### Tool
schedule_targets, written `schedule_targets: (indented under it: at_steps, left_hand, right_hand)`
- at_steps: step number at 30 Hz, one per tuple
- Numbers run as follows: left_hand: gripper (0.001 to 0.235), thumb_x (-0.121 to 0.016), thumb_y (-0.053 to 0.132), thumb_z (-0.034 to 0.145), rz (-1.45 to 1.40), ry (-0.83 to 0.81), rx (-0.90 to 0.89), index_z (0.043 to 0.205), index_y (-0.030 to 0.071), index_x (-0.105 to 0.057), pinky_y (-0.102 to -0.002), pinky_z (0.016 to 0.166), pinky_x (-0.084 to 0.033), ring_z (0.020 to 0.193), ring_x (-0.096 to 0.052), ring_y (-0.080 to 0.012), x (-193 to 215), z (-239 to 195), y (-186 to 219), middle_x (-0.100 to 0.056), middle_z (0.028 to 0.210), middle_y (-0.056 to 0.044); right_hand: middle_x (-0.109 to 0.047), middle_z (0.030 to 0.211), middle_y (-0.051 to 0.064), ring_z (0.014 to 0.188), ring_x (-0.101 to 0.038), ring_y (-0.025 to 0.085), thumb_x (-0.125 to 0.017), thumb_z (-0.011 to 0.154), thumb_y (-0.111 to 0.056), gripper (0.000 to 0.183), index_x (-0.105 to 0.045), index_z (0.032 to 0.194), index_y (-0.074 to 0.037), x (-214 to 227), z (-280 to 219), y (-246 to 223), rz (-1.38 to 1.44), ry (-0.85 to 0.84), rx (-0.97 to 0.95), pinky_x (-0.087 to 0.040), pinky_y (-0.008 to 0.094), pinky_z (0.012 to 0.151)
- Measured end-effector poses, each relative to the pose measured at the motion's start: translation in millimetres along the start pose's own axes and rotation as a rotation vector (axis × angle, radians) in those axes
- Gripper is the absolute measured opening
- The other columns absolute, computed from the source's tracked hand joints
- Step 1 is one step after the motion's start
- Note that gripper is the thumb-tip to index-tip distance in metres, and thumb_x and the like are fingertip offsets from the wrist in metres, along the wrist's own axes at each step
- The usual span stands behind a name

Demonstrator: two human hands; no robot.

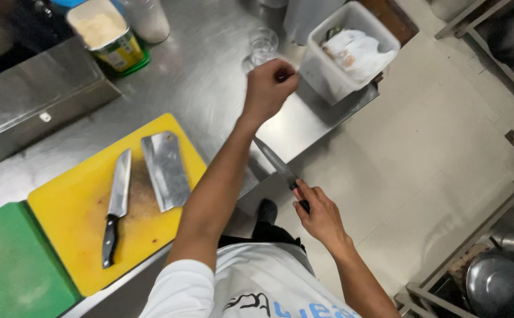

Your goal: The person seasons raw chicken pieces in a metal bowl with sauces and spices, then mixes them by hand. They wash their hands, place a pan on a gas stove, and ignite the burner. Finally, they slice a red onion on a cutting board.

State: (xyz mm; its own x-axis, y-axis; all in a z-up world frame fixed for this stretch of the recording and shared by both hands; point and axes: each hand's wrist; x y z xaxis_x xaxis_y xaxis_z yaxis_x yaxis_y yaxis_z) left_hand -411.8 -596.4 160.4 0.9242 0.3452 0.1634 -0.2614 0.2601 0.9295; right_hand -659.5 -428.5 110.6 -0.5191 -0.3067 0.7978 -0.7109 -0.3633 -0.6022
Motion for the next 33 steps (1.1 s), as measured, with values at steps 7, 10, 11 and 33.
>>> schedule_targets:
  at_steps: [7,10,11,33]
  left_hand:
    - [0.04,-0.067,0.006,0.087,-0.114,-0.06,0.098,0.127,0.001,-0.067,-0.03,0.079,-0.06,0.084,-0.074,-0.0131,-92,52,-20,-0.077,0.109,-0.013]
    - [0.031,-0.066,0.002,0.085,0.032,0.063,-0.007,0.115,-0.001,-0.072,-0.031,0.08,-0.058,0.089,-0.072,-0.014,-59,27,-39,-0.077,0.104,-0.012]
    - [0.024,-0.061,0.0,0.084,0.048,0.098,0.052,0.106,-0.001,-0.071,-0.03,0.077,-0.057,0.084,-0.071,-0.0131,-43,17,-43,-0.076,0.096,-0.01]
    - [0.051,-0.071,0.003,0.084,0.528,1.08,0.334,0.134,0.001,-0.062,-0.037,0.08,-0.059,0.096,-0.071,-0.0254,398,-516,13,-0.071,0.124,-0.018]
  right_hand:
    - [-0.068,0.102,0.011,0.086,-0.072,0.029,-0.072,0.089,-0.022,0.056,-0.056,0.142,-0.014,28,26,40,0.055,-0.061,-0.096,-0.058,0.041,0.075]
    - [-0.069,0.103,0.012,0.086,-0.071,0.029,-0.073,0.088,-0.02,0.056,-0.057,0.142,-0.012,24,36,49,0.111,-0.049,-0.034,-0.057,0.041,0.074]
    - [-0.069,0.104,0.013,0.087,-0.071,0.029,-0.073,0.087,-0.019,0.057,-0.057,0.141,-0.011,23,39,51,0.124,-0.036,0.009,-0.057,0.041,0.074]
    - [-0.06,0.08,0.006,0.058,-0.057,0.012,-0.051,0.1,-0.004,0.045,-0.042,0.144,0.0,-148,-26,-171,0.64,-0.508,0.232,-0.053,0.029,0.054]
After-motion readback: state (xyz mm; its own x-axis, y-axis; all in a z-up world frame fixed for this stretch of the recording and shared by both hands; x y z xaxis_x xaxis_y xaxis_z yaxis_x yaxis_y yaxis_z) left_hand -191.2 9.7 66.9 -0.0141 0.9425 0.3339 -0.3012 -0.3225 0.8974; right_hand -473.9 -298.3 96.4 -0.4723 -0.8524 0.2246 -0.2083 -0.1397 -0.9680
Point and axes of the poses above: each hand's wrist, its own z-axis towards the middle knuckle, its own x-axis out of the back of the hand, y = z × x
